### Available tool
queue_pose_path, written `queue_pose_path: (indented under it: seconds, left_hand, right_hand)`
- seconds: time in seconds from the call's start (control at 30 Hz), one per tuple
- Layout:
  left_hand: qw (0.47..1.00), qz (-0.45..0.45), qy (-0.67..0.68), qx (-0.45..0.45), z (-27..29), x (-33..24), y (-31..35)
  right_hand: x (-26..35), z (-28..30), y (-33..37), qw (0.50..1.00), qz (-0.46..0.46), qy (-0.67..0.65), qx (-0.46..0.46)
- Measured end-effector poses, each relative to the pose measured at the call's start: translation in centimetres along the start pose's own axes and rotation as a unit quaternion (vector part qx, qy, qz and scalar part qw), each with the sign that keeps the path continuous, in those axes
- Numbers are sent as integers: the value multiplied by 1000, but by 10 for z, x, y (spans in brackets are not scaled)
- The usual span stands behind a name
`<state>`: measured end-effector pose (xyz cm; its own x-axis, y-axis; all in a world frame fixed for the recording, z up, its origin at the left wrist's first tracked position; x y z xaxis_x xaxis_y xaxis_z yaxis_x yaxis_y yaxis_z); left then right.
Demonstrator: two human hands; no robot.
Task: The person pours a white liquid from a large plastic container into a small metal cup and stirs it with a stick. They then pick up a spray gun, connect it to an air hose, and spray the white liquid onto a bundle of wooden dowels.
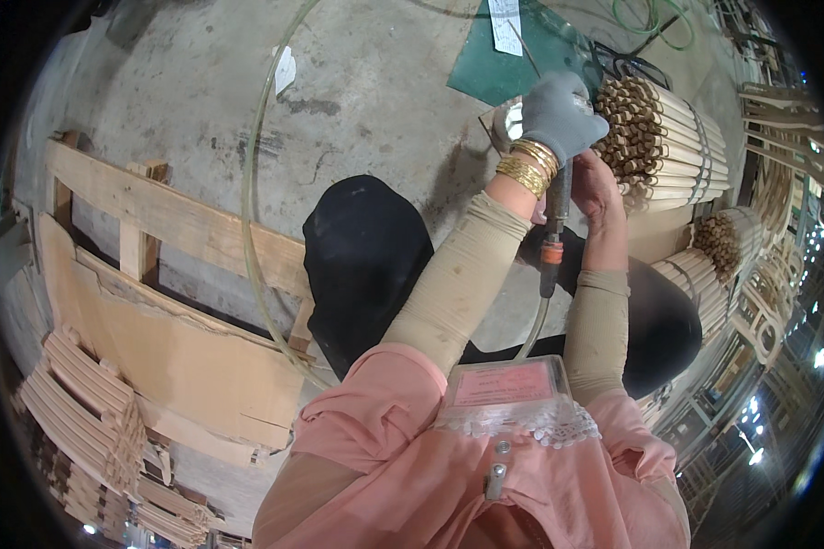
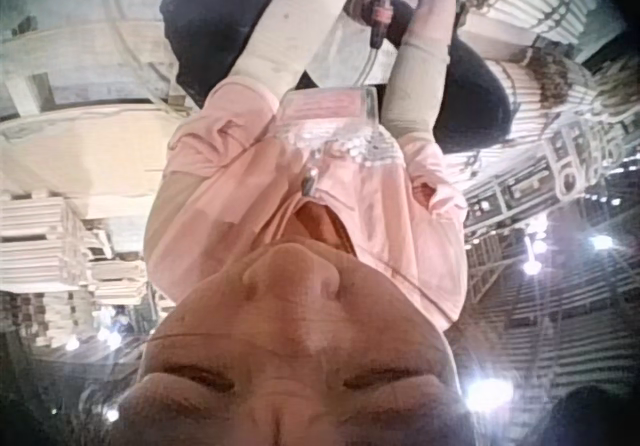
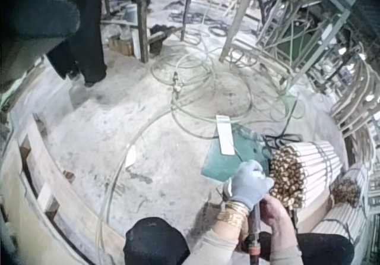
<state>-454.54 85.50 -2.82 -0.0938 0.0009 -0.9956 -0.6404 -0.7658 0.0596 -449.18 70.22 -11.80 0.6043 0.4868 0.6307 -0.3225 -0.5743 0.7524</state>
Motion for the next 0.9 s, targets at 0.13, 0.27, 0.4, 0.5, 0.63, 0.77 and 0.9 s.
queue_pose_path:
  seconds: [0.13, 0.27, 0.4, 0.5, 0.63, 0.77, 0.9]
  left_hand:
    - [1000, 5, -15, -19, -6, -3, 2]
    - [995, 15, 99, 17, -11, 17, 3]
    - [949, -13, 313, 38, -33, 30, 11]
    - [878, 21, 442, -185, 3, 99, 36]
    - [650, 552, 522, -5, -109, 174, 102]
    - [853, 410, 285, 153, -98, 177, 62]
    - [950, 180, -144, 212, -91, 144, 18]
  right_hand:
    - [4, 16, 16, 997, -12, -11, -72]
    - [9, -33, 42, 995, 12, -83, 57]
    - [2, -7, 47, 990, -20, 98, -99]
    - [-10, -12, 40, 992, -72, 44, -93]
    - [1, 15, 49, 988, -26, 42, -144]
    - [0, -7, 49, 985, -3, 107, -135]
    - [7, -14, 54, 970, -1, 205, -132]
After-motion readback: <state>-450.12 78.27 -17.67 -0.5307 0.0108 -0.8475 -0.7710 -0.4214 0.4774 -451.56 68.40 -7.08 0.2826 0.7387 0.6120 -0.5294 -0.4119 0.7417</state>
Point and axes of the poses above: each hand's wrist, its own y-axis away from the middle knuckle, its own z-axis out of the back of the hand, x = y × z, the point moved 10 cm from there along -y, towards the middle knuckle, and after that the axes turned 6 degrees about x, right-handed, at the moved point
